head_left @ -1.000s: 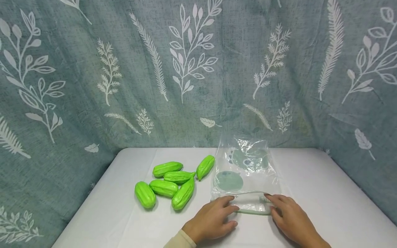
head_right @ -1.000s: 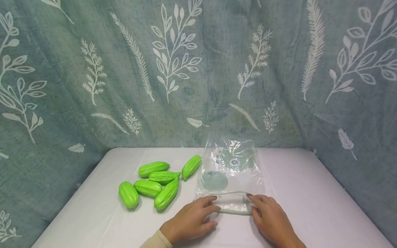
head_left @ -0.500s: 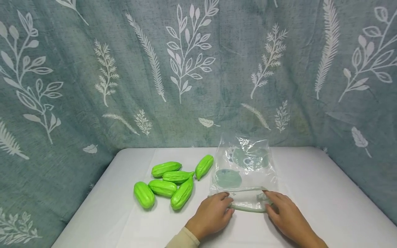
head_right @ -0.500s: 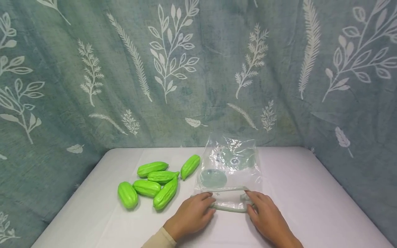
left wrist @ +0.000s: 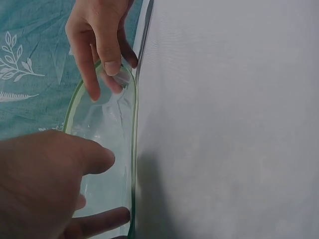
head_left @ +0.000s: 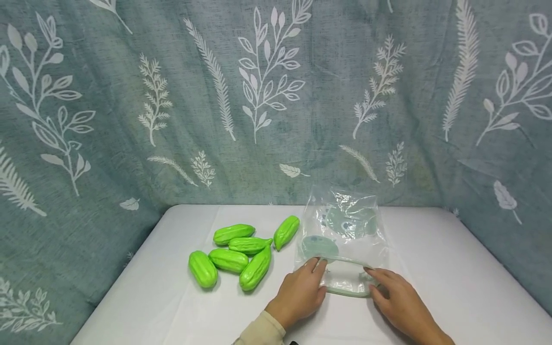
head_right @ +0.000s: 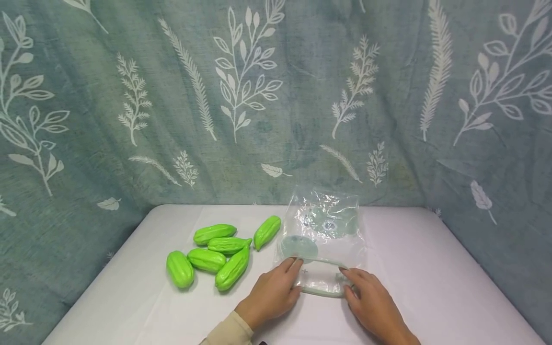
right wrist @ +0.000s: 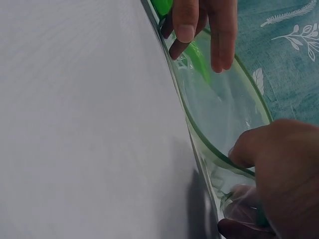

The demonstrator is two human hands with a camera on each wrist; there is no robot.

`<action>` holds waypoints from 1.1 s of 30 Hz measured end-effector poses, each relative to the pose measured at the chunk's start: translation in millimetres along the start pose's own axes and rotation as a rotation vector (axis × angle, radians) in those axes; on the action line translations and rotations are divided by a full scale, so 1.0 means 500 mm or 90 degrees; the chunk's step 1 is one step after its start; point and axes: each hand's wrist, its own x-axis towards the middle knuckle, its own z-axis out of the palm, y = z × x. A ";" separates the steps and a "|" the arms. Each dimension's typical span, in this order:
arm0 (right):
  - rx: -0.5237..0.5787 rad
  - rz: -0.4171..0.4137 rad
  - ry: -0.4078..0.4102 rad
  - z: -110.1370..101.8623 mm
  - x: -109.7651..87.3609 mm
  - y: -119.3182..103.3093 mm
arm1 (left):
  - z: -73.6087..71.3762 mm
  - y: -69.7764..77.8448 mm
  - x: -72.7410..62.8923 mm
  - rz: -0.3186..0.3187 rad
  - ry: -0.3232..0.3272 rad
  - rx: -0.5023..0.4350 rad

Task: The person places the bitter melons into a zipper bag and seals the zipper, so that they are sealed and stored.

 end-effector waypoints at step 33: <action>-0.009 0.007 -0.007 0.008 0.009 -0.005 | 0.011 -0.012 0.052 0.010 0.000 0.041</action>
